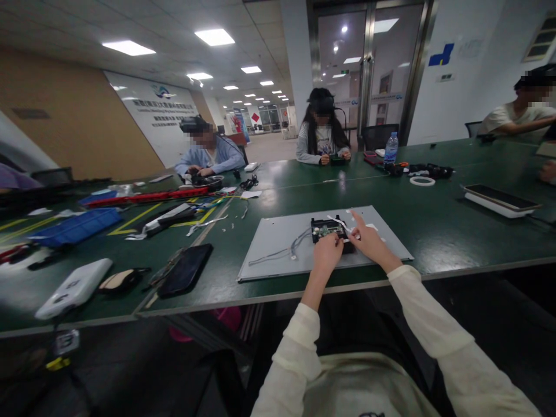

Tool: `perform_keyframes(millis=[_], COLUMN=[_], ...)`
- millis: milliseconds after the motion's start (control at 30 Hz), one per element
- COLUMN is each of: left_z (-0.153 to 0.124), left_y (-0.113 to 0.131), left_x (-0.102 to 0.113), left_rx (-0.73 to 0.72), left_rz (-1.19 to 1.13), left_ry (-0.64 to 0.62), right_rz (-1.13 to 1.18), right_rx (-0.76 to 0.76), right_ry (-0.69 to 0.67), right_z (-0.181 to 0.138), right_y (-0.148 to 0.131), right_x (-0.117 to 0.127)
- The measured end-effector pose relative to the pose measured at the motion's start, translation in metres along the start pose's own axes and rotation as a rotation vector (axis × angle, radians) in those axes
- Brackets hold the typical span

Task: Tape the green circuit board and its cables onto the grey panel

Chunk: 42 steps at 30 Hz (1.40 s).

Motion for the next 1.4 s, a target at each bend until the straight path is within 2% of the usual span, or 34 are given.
perform_keyframes(millis=[300, 467, 933, 1400], left_z=[0.001, 0.0, 0.004, 0.004], left_y=[-0.002, 0.0, 0.002, 0.004], left_x=[-0.002, 0.001, -0.003, -0.003], left_rx=[-0.014, -0.014, 0.001, 0.027], left_rz=[-0.011, -0.023, 0.055, 0.089], left_ry=[0.011, 0.009, -0.039, -0.039], right_rz=[0.062, 0.075, 0.035, -0.013], right_rx=[-0.028, -0.033, 0.02, -0.028], right_ry=[-0.005, 0.046, -0.01, -0.002], right_z=[-0.002, -0.004, -0.001, -0.001], right_y=[-0.003, -0.004, -0.002, 0.0], right_x=[0.003, 0.01, -0.005, -0.002])
Point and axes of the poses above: each hand's wrist, its own z-axis towards the middle knuckle, its own x-axis out of the back of the hand, y = z × x, the point moved 10 cm from there along z, towards the middle knuckle, and after that the axes turned 1 degree about -y, right-handed, at the moved point
